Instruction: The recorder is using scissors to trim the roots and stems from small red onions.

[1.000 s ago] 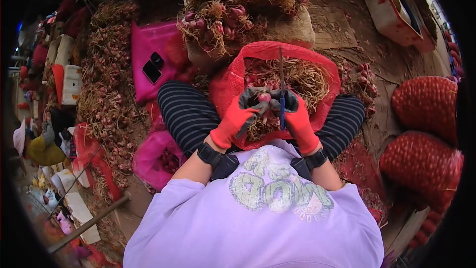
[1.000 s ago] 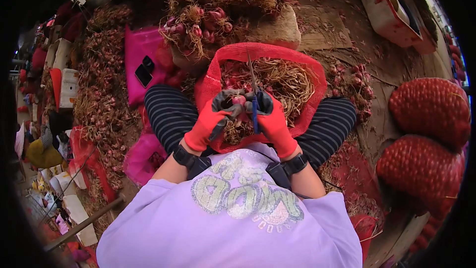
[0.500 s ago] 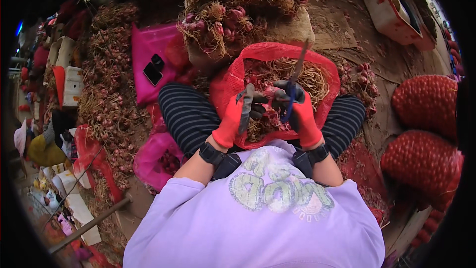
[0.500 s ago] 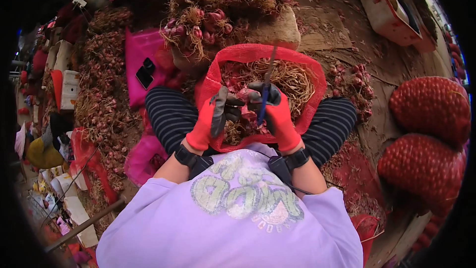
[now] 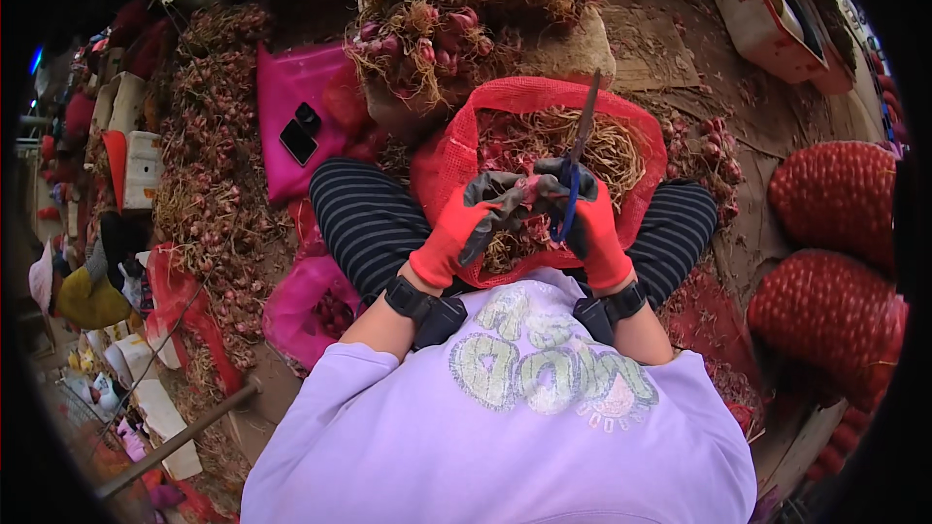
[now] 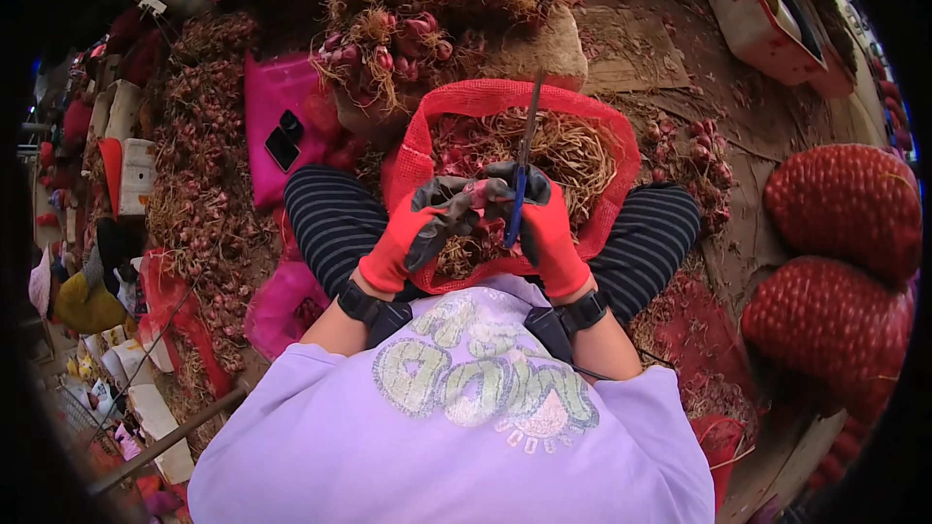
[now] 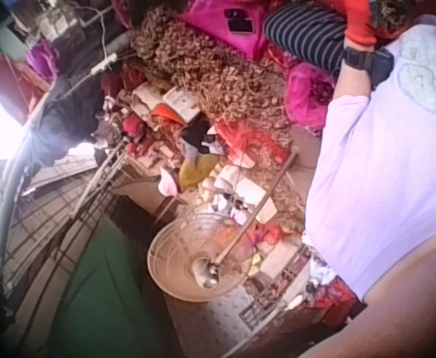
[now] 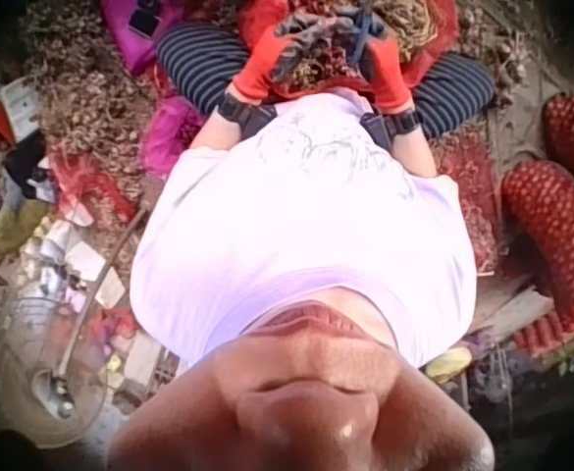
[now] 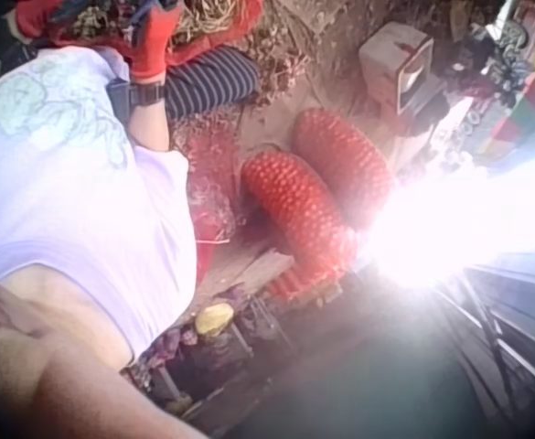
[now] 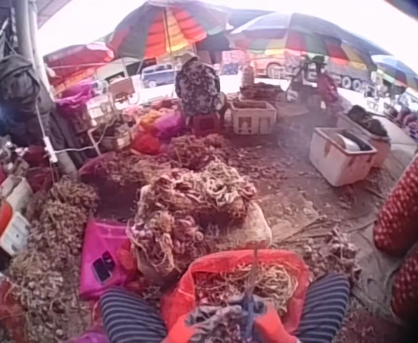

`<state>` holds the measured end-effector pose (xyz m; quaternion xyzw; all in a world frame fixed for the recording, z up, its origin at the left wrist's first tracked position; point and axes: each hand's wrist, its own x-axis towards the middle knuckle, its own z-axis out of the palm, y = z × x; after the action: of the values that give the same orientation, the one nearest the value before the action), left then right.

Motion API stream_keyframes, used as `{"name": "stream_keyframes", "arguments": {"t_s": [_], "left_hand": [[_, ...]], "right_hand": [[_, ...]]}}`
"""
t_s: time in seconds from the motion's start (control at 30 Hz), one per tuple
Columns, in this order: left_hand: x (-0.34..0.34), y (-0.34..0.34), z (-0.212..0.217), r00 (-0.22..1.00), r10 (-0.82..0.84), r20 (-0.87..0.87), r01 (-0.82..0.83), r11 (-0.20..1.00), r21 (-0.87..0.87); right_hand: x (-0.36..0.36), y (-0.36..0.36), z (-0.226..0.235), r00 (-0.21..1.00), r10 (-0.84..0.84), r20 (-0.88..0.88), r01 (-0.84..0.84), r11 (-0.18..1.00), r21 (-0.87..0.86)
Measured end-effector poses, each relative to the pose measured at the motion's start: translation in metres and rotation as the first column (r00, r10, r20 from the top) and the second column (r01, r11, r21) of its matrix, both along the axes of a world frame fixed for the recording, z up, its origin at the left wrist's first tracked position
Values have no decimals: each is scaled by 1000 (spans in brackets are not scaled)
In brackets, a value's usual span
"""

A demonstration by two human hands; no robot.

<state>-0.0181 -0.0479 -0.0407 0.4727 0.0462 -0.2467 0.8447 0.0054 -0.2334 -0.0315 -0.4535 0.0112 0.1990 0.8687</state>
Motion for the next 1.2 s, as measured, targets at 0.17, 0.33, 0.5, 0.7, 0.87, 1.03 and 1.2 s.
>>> {"name": "stream_keyframes", "arguments": {"t_s": [0.17,0.33,0.5,0.7,0.87,1.03,1.2], "left_hand": [[-2,-7,13,1000,12,29,-12,1000,16],[-3,-7,10,999,6,54,-3,998,-60],[-4,-10,10,998,35,59,-36,999,3],[-6,-10,12,977,196,81,-195,981,-27],[-12,-15,8,969,213,126,-214,977,-4],[-9,-12,21,947,177,269,-214,970,116],[-11,-19,17,939,182,292,-228,964,133]], "right_hand": [[-1,-2,-4,997,20,-72,-16,999,47],[0,-3,-13,995,33,-90,-27,998,63],[0,0,-11,999,6,-38,-3,997,75],[-4,5,19,986,81,147,-22,931,-364],[-6,9,16,947,89,308,52,905,-422],[-7,7,15,996,31,87,-14,981,-194],[-8,4,6,999,24,-43,-28,996,-90]]}}
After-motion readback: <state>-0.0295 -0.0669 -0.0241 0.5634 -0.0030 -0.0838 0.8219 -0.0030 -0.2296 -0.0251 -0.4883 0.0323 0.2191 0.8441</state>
